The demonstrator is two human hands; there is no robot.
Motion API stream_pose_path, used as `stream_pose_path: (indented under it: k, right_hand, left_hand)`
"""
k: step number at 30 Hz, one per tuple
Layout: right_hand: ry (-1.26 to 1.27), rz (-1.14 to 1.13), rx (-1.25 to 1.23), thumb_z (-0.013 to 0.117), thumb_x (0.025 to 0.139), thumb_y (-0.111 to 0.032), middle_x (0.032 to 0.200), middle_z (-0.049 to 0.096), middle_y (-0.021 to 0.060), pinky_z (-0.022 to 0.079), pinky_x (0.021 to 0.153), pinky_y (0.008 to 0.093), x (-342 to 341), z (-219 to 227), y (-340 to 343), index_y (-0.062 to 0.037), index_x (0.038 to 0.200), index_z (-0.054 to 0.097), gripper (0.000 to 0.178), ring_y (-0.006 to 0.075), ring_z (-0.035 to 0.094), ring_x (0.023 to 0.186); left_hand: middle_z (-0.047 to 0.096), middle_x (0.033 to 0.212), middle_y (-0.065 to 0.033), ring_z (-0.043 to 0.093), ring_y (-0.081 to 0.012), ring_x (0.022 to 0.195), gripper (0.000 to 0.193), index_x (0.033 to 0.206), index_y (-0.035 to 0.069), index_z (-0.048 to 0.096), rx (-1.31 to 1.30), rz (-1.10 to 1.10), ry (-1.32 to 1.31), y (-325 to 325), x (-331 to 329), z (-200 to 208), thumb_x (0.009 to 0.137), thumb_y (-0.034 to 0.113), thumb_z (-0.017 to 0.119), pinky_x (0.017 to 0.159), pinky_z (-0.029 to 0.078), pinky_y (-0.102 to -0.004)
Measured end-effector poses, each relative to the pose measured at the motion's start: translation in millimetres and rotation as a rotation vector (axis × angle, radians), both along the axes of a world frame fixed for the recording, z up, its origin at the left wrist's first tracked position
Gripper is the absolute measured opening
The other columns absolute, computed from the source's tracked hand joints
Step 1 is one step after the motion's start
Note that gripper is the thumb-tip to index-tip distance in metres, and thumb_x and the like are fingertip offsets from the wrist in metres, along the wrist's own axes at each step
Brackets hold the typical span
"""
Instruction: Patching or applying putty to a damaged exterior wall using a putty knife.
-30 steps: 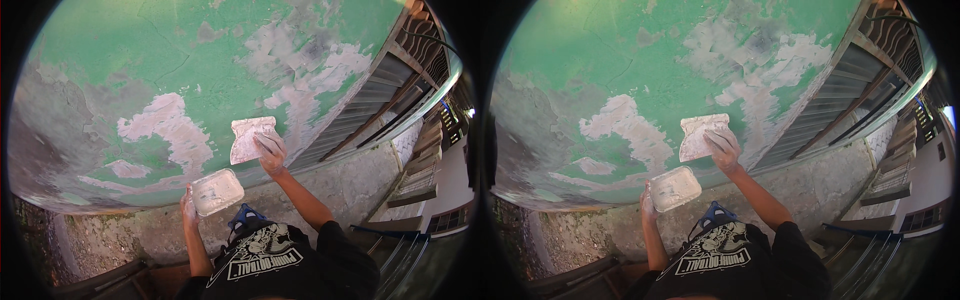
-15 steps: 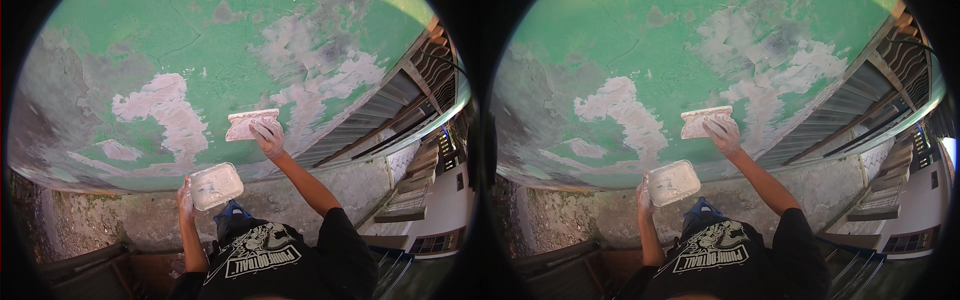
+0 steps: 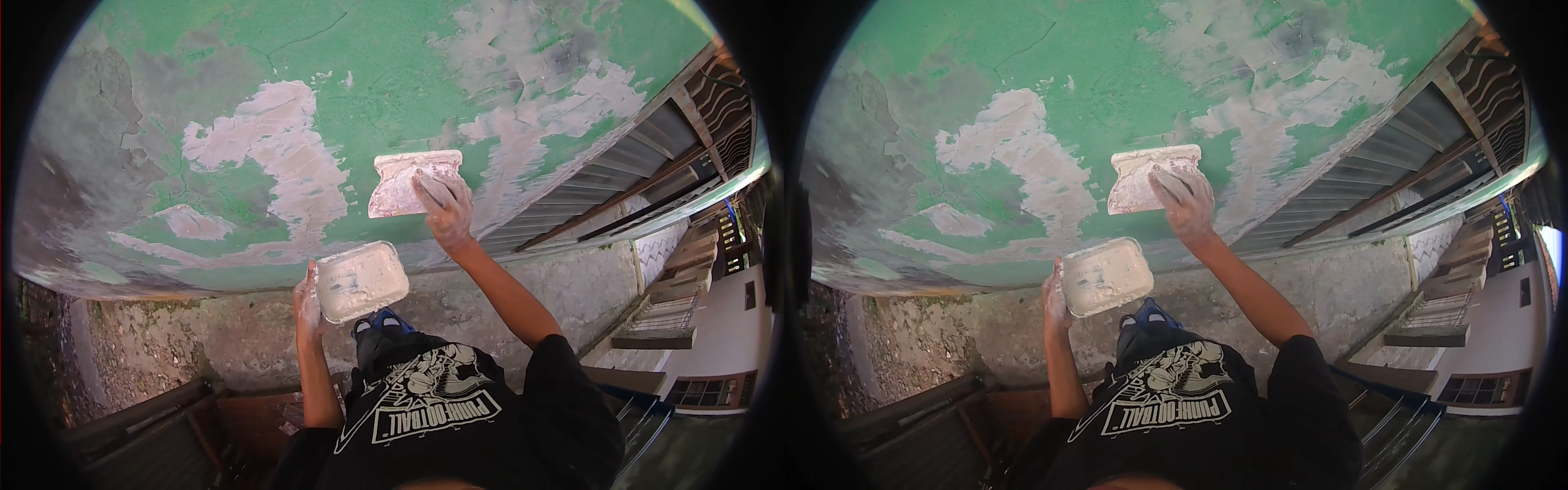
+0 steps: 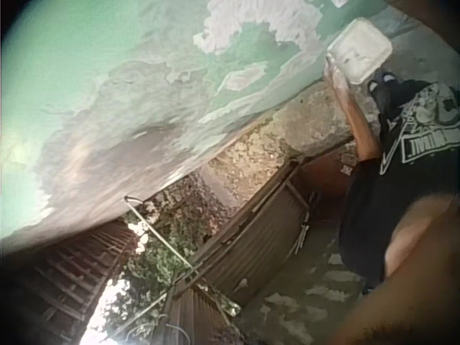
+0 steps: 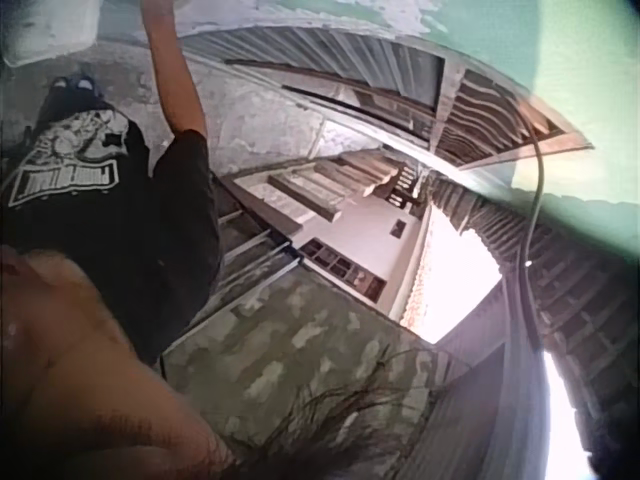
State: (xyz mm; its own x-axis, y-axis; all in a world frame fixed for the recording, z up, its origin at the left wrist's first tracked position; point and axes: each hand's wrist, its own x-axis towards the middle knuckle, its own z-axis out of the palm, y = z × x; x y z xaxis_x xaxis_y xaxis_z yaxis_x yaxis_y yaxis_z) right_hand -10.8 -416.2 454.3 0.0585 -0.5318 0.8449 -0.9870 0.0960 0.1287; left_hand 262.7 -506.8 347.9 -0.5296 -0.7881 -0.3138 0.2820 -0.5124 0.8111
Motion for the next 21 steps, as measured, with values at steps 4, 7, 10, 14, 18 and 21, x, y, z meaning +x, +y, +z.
stream_pose_path:
  k: [4, 7, 10, 14, 18, 21]
  right_hand:
    - [-0.288, 0.051, 0.154, 0.058, 0.062, 0.006, 0.108, 0.066, 0.0042, 0.046, 0.087, 0.0367, 29, -13, 23, -0.0098, 0.110, 0.070, 0.052, 0.0253, 0.058, 0.101]
    - [-0.609, 0.169, 0.085, 0.058, 0.070, 0.010, 0.104, 0.067, 0.0091, 0.048, 0.083, 0.0334, 48, -10, 36, -0.0049, 0.112, 0.068, 0.045, 0.0268, 0.062, 0.091]
    - [-1.177, 0.054, 0.136, 0.061, 0.079, 0.006, 0.099, 0.068, 0.0150, 0.049, 0.078, 0.0297, 75, 21, 51, -0.0007, 0.112, 0.064, 0.034, 0.0272, 0.065, 0.083]
    - [-1.125, 0.201, 0.418, 0.063, 0.084, -0.002, 0.098, 0.068, 0.0176, 0.049, 0.076, 0.0289, 85, 35, 60, -0.0017, 0.116, 0.060, 0.032, 0.0269, 0.067, 0.084]
    - [-0.541, 0.075, 0.760, 0.063, 0.082, -0.008, 0.096, 0.068, 0.0163, 0.049, 0.076, 0.0409, 102, 38, 60, -0.0115, 0.120, 0.061, 0.037, 0.0351, 0.065, 0.083]
    - [-0.534, -0.036, 0.968, 0.062, 0.080, -0.008, 0.094, 0.067, 0.0155, 0.046, 0.077, 0.0473, 114, 49, 53, -0.0168, 0.118, 0.063, 0.040, 0.0380, 0.062, 0.084]
  left_hand:
    - [0.068, 0.095, -0.0098, 0.064, -0.0144, 0.080, 0.049, 0.106, -0.006, 0.063, 0.016, 0.037, 0.018, -7, 2, 1, 0.096, 0.041, 0.055, 0.071, 0.054, -0.0301]
    - [0.067, 0.096, -0.0093, 0.064, -0.0139, 0.080, 0.049, 0.107, -0.006, 0.062, 0.010, 0.018, 0.008, -13, 3, 7, 0.096, 0.042, 0.055, 0.071, 0.054, -0.0299]
    - [0.067, 0.097, -0.0094, 0.063, -0.0138, 0.080, 0.050, 0.108, -0.006, 0.061, -0.014, 0.028, 0.009, -13, 4, 15, 0.096, 0.042, 0.055, 0.072, 0.054, -0.0297]
    - [0.066, 0.101, -0.0109, 0.064, -0.0156, 0.086, 0.051, 0.112, -0.006, 0.059, -0.060, -0.071, 0.031, -14, -7, 29, 0.097, 0.043, 0.053, 0.074, 0.054, -0.0304]
    - [0.064, 0.109, -0.0139, 0.064, -0.0192, 0.094, 0.055, 0.120, -0.005, 0.054, -0.087, -0.173, 0.111, -10, -17, 44, 0.099, 0.045, 0.047, 0.079, 0.055, -0.0318]
    - [0.061, 0.117, -0.0170, 0.063, -0.0235, 0.101, 0.060, 0.127, -0.005, 0.048, 0.043, -0.284, 0.172, -11, -16, 49, 0.099, 0.048, 0.043, 0.083, 0.056, -0.0354]
